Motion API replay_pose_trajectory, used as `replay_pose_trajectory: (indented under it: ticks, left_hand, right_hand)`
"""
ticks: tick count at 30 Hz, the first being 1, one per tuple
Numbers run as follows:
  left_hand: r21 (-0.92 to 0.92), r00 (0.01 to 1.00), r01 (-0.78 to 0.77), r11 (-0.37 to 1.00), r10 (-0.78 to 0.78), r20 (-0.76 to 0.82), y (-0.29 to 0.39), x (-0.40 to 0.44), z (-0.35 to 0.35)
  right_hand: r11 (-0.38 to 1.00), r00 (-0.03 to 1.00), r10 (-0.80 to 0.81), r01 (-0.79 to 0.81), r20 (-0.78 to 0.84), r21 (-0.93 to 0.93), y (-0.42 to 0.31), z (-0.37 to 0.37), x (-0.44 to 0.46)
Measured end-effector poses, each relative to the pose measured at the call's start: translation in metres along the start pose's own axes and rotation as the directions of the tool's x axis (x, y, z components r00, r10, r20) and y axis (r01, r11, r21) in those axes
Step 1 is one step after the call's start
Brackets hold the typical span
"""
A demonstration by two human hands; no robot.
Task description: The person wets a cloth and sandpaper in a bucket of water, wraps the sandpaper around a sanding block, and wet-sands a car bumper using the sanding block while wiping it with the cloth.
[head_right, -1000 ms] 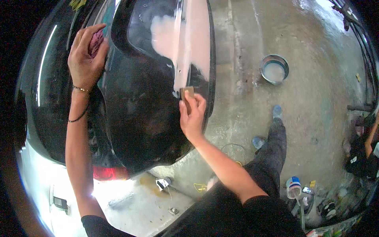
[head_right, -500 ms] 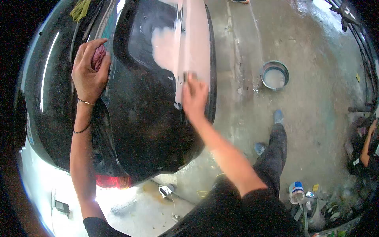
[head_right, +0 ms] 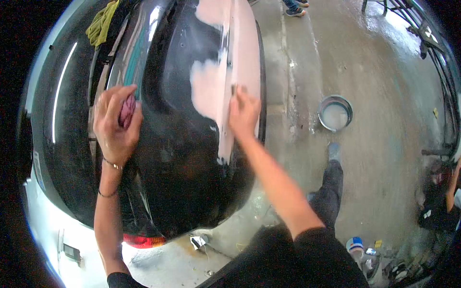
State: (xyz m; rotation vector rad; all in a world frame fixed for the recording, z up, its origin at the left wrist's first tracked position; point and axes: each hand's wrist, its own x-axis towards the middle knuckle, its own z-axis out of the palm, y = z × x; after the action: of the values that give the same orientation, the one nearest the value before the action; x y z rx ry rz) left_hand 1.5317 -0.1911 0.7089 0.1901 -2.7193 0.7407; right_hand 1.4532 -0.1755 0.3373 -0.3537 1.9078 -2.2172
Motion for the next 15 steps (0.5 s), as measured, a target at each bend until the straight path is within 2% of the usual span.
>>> replay_pose_trajectory:
  ticks: [2,5,6,7,8,10,13,15]
  left_hand:
    - [-0.002,1.000,0.001,1.000,-0.001,0.007,-0.004,0.001,0.002]
    - [-0.019,0.998,0.024,1.000,-0.023,0.053,-0.002,0.005,-0.001]
    - [-0.023,0.997,0.016,1.000,-0.014,0.082,-0.002,0.008,-0.003]
    - [-0.032,0.997,0.017,0.999,-0.015,0.080,-0.003,0.008,-0.003]
    - [-0.041,0.997,0.020,0.999,-0.017,0.078,-0.004,0.008,-0.001]
    - [-0.040,0.996,0.023,0.999,-0.019,0.084,-0.007,0.011,0.000]
    - [-0.021,0.992,0.029,0.999,-0.026,0.119,-0.008,0.014,-0.002]
    - [-0.023,0.989,0.038,0.999,-0.034,0.147,-0.008,0.017,-0.002]
  right_hand:
    - [0.999,0.998,0.044,-0.043,0.035,-0.029,-0.003,0.021,0.086]
    - [0.990,0.989,0.121,-0.127,0.087,0.066,0.006,0.029,0.099]
    - [0.998,0.995,0.057,-0.056,0.083,-0.005,-0.002,0.015,0.071]
    - [0.998,0.990,0.056,-0.054,0.130,-0.022,0.000,0.002,0.039]
    - [0.983,0.964,0.172,-0.182,0.202,0.031,-0.012,-0.013,0.009]
    - [0.982,0.971,0.179,-0.185,0.157,0.026,-0.018,-0.022,-0.023]
    - [0.994,0.984,0.112,-0.113,0.141,0.002,-0.005,0.012,0.073]
    - [0.997,0.995,0.080,-0.080,0.065,-0.004,0.003,0.051,0.168]
